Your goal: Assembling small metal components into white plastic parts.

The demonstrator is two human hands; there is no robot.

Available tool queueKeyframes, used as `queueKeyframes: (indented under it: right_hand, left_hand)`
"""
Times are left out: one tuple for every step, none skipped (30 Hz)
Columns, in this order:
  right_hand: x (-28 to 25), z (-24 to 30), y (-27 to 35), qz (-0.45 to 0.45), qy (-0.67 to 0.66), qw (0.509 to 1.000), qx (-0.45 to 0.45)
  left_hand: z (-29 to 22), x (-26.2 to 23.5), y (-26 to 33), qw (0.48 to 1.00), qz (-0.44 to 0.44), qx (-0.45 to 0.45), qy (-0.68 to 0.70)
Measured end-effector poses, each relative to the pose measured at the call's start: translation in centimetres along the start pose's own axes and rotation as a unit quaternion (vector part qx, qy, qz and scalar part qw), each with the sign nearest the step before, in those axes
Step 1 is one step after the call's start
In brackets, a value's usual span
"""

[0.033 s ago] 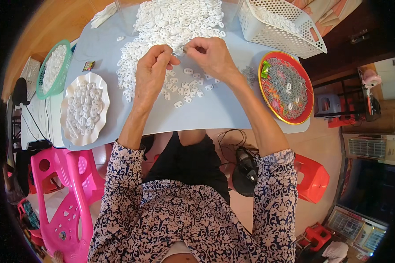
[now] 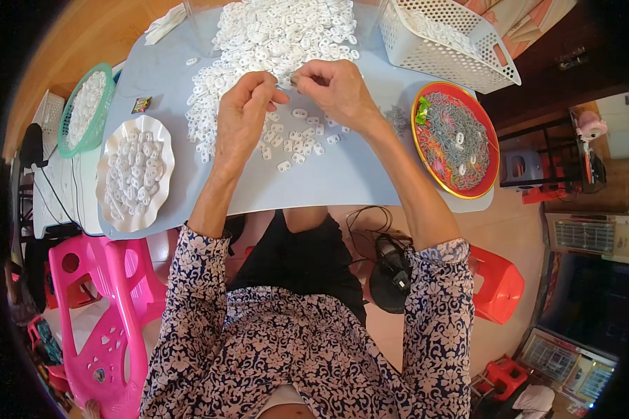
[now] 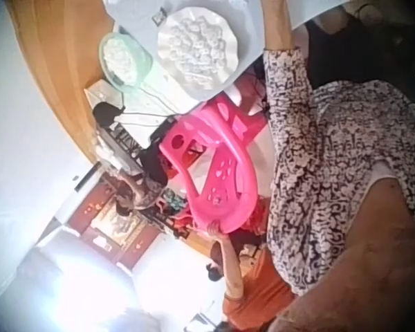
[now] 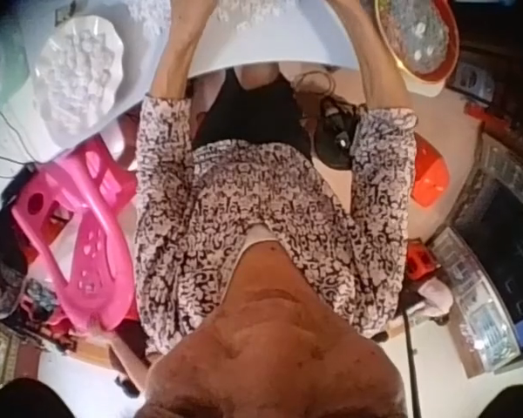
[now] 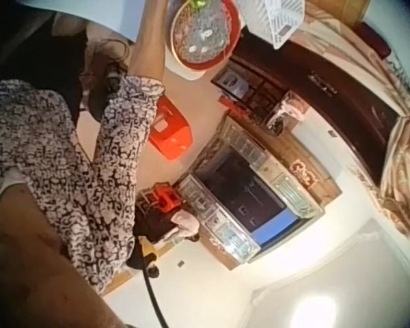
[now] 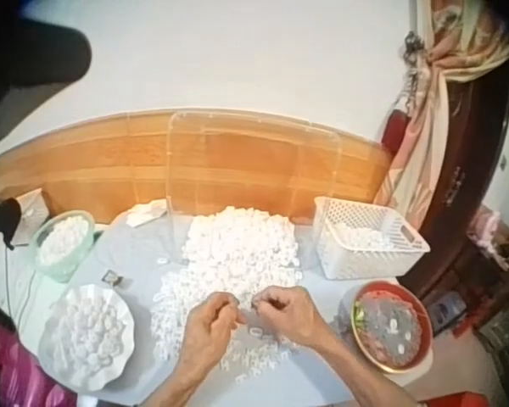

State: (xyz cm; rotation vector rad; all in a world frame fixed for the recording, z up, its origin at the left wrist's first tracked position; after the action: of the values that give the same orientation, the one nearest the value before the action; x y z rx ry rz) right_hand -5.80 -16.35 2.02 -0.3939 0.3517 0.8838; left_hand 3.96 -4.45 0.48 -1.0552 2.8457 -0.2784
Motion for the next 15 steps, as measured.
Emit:
queueKeyframes:
  right_hand:
    - [0.0,0.2,0.2,0.000,0.000,1.000,0.000]
    - [0.2,0.4,0.4,0.016,-0.016,1.000,0.003]
    - [0.3,0.5,0.6,0.032,-0.033,0.999,0.005]
    - [0.3,0.8,0.7,0.031,-0.033,0.999,0.004]
    - [0.3,1.0,0.8,0.036,-0.028,0.999,0.008]
    - [0.4,1.1,0.8,0.041,-0.023,0.999,0.013]
    - [0.3,1.2,0.9,0.040,-0.023,0.999,0.011]
    - [0.2,1.3,0.9,0.030,-0.029,0.999,0.006]
    - [0.2,1.3,0.9,0.020,-0.035,0.999,0.001]
    - [0.2,1.1,0.9,0.018,-0.034,0.999,0.001]
    - [0.2,0.9,0.8,0.018,-0.033,0.999,0.001]
    - [0.2,0.7,0.7,0.018,-0.032,0.999,0.001]
    - [0.3,0.9,0.7,0.016,-0.031,0.999,0.003]
    - [0.3,1.2,0.7,0.016,-0.012,1.000,-0.004]
    - [0.2,1.6,0.7,0.015,0.008,1.000,-0.010]
  left_hand:
    - [0.1,0.1,0.0,1.000,0.000,0.000,0.000]
    - [0.1,0.4,0.0,1.000,0.019,0.005,-0.004]
    - [0.2,0.7,0.0,0.999,0.037,0.010,-0.009]
    - [0.1,0.6,-0.1,0.999,0.038,0.011,-0.009]
    - [0.2,0.6,-0.1,0.999,0.042,0.001,-0.004]
    - [0.3,0.6,-0.1,0.999,0.045,-0.009,0.002]
    - [0.3,0.6,-0.1,0.999,0.045,-0.007,0.002]
    - [0.4,0.7,-0.1,0.999,0.044,-0.010,0.016]
    - [0.4,0.7,-0.1,0.999,0.042,-0.014,0.030]
    - [0.3,0.8,-0.1,0.998,0.044,-0.013,0.031]
    - [0.4,1.0,-0.1,0.997,0.048,-0.023,0.059]
    - [0.6,1.1,-0.1,0.994,0.054,-0.034,0.086]
    - [0.6,1.1,-0.1,0.994,0.055,-0.035,0.087]
    - [0.6,1.0,-0.1,0.993,0.063,-0.040,0.087]
    - [0.6,0.9,-0.2,0.993,0.071,-0.046,0.088]
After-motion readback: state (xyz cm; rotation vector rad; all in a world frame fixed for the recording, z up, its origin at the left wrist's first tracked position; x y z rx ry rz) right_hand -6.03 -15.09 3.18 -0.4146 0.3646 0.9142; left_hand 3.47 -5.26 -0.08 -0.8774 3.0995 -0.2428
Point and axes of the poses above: each hand's wrist, its own y-axis away from the middle knuckle, its own x-axis out of the palm, z = x × y, the point moved 6 cm from there along -y, towards the middle knuckle, and after that the axes turned 2 degrees about x, right-handed, at the moved point
